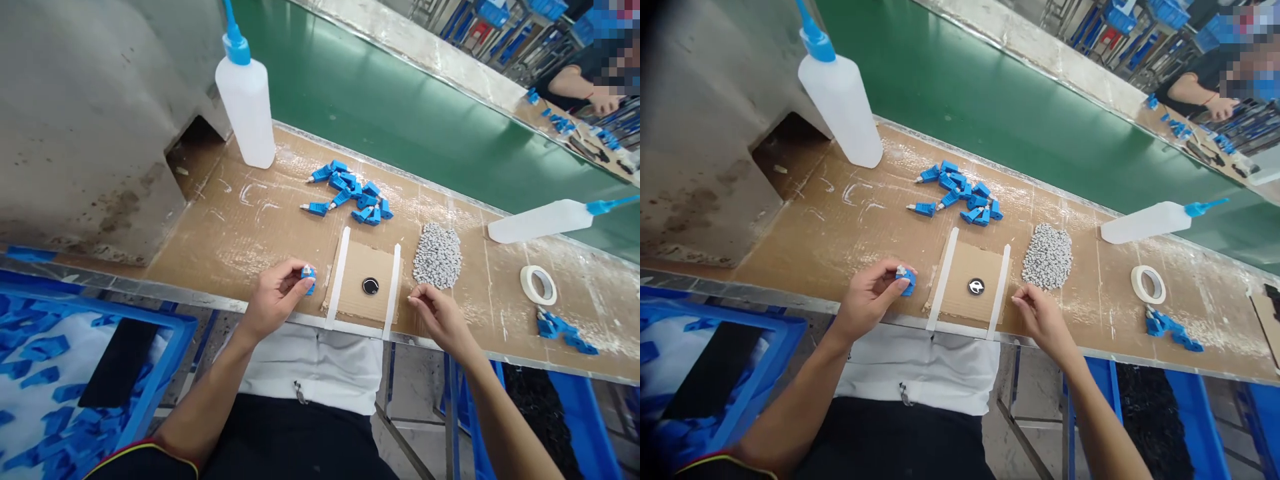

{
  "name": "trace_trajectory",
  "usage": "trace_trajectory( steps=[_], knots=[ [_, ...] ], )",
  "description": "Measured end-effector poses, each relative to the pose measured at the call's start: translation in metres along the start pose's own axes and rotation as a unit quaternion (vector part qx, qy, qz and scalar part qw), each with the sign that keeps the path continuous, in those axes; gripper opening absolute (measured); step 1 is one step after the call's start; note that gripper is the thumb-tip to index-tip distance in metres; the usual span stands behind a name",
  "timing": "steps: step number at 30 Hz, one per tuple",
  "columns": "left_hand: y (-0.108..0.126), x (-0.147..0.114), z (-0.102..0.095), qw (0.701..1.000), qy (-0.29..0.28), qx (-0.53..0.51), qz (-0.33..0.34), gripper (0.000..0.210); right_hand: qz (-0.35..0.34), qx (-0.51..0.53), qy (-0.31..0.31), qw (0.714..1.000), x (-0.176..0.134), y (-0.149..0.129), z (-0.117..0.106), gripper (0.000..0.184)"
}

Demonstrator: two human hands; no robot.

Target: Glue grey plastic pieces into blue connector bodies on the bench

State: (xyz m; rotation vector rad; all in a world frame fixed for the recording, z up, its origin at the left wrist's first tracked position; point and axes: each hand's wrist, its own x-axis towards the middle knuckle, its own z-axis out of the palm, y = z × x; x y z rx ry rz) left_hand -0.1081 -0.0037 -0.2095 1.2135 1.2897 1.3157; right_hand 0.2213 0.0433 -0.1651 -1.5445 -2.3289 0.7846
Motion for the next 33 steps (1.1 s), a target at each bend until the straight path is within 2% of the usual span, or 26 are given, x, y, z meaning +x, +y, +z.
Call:
trace_trajectory(
  steps=[4, 8, 20, 33],
  knots=[
    [-0.002, -0.001, -0.001, 1.000, 0.000, -0.011, 0.000, 0.022, -0.040, 0.029, 0.001, 0.999, 0.019, -0.026, 0.022, 0.020],
    [-0.003, -0.002, -0.002, 1.000, -0.014, -0.019, 0.003, 0.018, -0.059, -0.011, 0.016, 0.998, 0.026, -0.032, 0.033, 0.015],
    [-0.003, -0.003, -0.003, 0.999, -0.021, 0.005, 0.026, 0.017, -0.076, -0.053, -0.013, 0.996, 0.030, -0.032, 0.034, 0.013],
    [-0.005, -0.003, -0.005, 0.998, -0.029, 0.010, 0.049, 0.017, -0.070, -0.079, -0.055, 0.993, 0.036, -0.038, 0.025, 0.012]
  ],
)
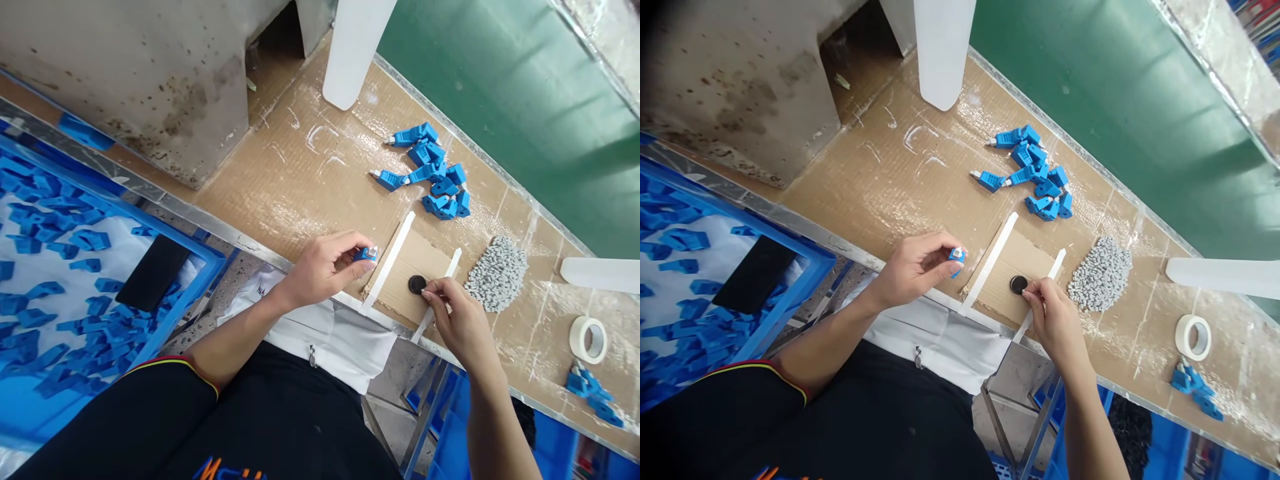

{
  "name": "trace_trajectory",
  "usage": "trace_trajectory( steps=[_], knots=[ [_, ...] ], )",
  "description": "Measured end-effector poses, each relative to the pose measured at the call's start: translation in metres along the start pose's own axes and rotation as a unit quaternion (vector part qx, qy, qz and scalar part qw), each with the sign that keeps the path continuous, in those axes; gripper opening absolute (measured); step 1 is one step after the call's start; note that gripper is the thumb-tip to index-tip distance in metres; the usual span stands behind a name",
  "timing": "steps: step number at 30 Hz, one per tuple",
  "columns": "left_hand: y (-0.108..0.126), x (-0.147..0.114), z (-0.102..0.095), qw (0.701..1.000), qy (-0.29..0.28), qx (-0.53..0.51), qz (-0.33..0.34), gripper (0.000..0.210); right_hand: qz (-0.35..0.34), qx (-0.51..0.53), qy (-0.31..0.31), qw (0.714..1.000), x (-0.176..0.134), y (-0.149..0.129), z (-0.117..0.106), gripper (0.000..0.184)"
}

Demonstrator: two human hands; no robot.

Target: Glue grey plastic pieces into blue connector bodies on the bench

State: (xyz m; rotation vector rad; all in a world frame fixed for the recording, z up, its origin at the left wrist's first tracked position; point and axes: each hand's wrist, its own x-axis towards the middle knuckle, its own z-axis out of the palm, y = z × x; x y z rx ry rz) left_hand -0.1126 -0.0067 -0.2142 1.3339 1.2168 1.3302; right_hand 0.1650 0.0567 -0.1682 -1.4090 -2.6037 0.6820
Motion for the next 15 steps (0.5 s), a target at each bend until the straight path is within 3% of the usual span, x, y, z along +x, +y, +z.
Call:
trace_trajectory(
  steps=[15],
  knots=[
    [0.002, 0.000, 0.000, 1.000, 0.000, 0.011, -0.001, 0.015, 0.048, 0.019, 0.001, 0.999, 0.001, 0.014, -0.011, 0.024]
  ],
)
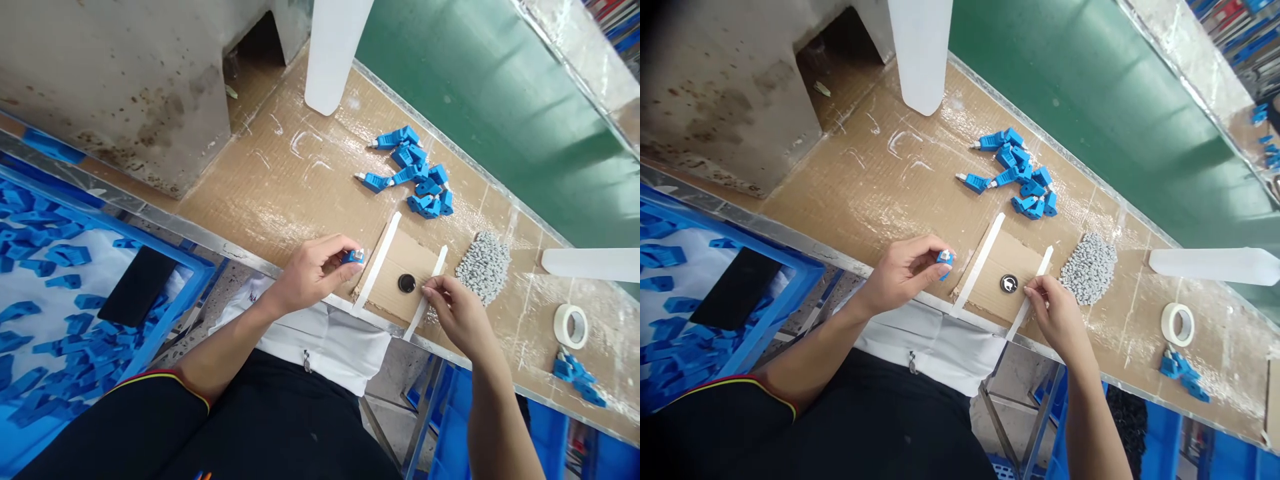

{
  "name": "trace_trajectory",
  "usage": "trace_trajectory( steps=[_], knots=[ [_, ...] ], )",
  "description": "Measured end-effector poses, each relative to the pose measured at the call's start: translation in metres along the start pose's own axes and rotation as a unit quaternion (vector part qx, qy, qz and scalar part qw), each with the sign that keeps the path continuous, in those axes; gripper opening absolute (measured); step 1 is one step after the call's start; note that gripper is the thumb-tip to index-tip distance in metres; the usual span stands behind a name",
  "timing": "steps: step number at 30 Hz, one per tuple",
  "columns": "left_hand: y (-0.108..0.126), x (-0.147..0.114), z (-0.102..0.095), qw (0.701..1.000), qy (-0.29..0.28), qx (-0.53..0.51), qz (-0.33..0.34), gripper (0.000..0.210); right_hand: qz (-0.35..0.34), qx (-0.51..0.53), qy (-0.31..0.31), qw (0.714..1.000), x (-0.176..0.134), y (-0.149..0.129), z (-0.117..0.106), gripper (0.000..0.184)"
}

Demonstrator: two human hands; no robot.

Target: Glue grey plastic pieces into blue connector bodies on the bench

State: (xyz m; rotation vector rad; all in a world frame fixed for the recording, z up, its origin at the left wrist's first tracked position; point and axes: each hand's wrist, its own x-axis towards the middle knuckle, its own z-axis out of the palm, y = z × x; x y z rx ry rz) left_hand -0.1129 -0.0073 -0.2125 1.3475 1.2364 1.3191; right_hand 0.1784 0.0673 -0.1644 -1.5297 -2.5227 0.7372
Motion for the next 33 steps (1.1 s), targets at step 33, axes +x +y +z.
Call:
trace_trajectory(
  steps=[33],
  knots=[
    [-0.002, 0.001, -0.001, 0.959, -0.082, -0.268, -0.048, 0.022, -0.087, 0.394, 0.120, 0.907, 0.004, -0.115, 0.062, 0.015]
  ],
)
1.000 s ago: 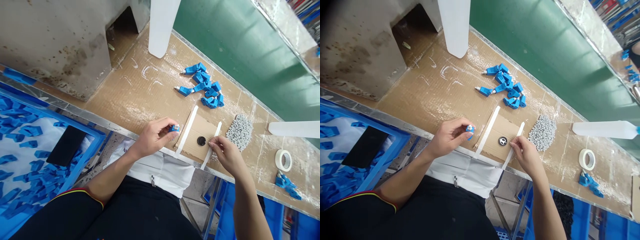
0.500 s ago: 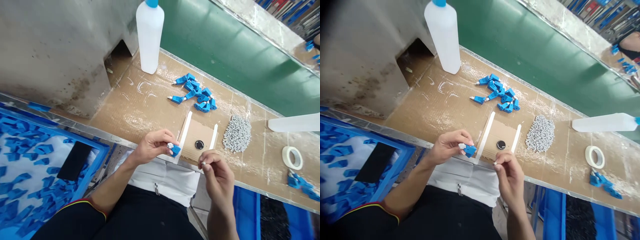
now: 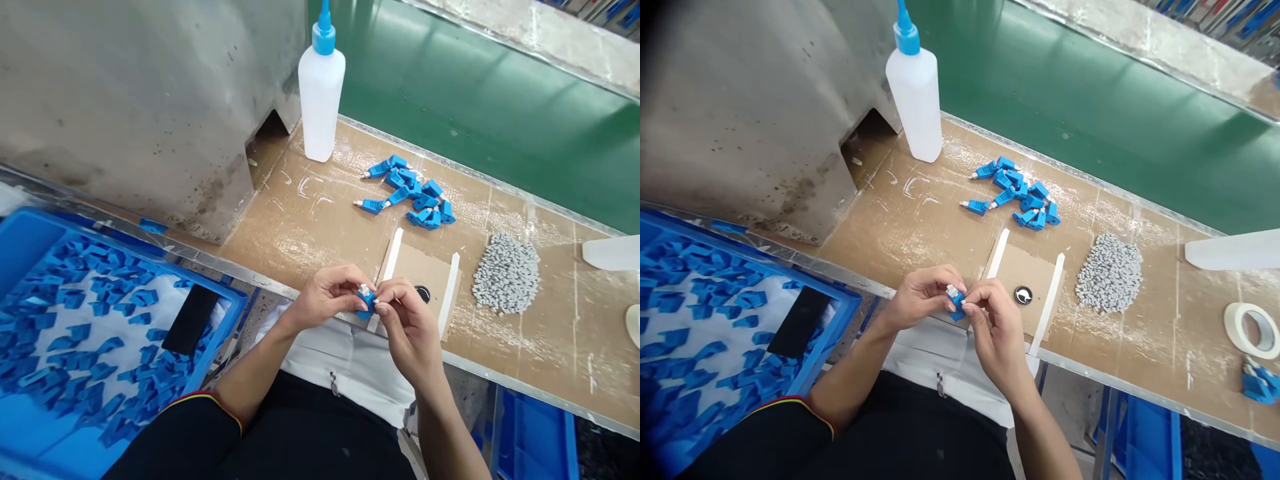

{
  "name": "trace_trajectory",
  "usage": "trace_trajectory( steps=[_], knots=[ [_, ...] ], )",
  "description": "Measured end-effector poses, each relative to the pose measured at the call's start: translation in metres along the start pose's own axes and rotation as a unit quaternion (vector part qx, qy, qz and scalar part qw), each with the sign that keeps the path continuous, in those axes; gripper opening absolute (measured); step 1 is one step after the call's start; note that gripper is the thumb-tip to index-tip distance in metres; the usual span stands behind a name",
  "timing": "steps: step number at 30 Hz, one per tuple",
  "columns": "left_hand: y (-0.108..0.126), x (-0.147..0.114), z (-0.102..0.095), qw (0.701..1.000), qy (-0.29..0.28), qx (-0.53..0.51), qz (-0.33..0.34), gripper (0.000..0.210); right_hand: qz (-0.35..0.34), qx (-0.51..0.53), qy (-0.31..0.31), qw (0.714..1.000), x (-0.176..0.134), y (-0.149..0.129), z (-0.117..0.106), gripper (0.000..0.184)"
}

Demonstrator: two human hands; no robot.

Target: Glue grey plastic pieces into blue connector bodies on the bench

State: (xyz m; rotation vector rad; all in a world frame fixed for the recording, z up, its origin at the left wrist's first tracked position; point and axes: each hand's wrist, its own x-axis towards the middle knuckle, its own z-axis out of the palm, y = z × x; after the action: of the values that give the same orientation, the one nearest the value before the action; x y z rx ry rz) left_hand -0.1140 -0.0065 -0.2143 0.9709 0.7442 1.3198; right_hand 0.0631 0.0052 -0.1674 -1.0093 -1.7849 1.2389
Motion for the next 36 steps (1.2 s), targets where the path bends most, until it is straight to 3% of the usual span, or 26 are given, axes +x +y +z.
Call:
trace_trajectory(
  steps=[13, 18, 22, 25, 28, 31, 36],
  knots=[
    [-0.002, -0.001, 0.000, 0.999, 0.000, 0.002, -0.037, 0.034, 0.014, -0.023, 0.018, 0.999, -0.001, 0.004, 0.005, 0.013],
    [-0.002, -0.001, -0.001, 0.996, 0.005, 0.087, 0.031, 0.031, 0.025, -0.058, -0.011, 0.998, 0.002, 0.001, -0.002, 0.015],
    [-0.001, -0.001, -0.004, 0.980, -0.019, 0.178, 0.089, 0.029, 0.039, -0.017, -0.046, 0.998, 0.003, 0.005, -0.008, 0.015],
    [-0.002, -0.001, -0.005, 0.976, -0.038, 0.184, 0.107, 0.024, 0.038, 0.018, -0.034, 0.999, 0.000, 0.008, -0.008, 0.015],
    [-0.004, -0.004, -0.002, 0.983, -0.012, 0.143, 0.111, 0.022, 0.021, 0.020, 0.001, 1.000, -0.006, 0.011, -0.003, 0.007],
    [-0.004, -0.010, 0.009, 0.990, 0.022, 0.117, 0.077, 0.027, -0.023, -0.057, 0.034, 0.998, -0.011, 0.013, 0.002, 0.011],
    [0.007, -0.018, 0.037, 0.974, 0.117, 0.193, 0.030, 0.039, -0.099, -0.196, 0.125, 0.968, -0.016, 0.006, 0.008, 0.011]
  ],
)
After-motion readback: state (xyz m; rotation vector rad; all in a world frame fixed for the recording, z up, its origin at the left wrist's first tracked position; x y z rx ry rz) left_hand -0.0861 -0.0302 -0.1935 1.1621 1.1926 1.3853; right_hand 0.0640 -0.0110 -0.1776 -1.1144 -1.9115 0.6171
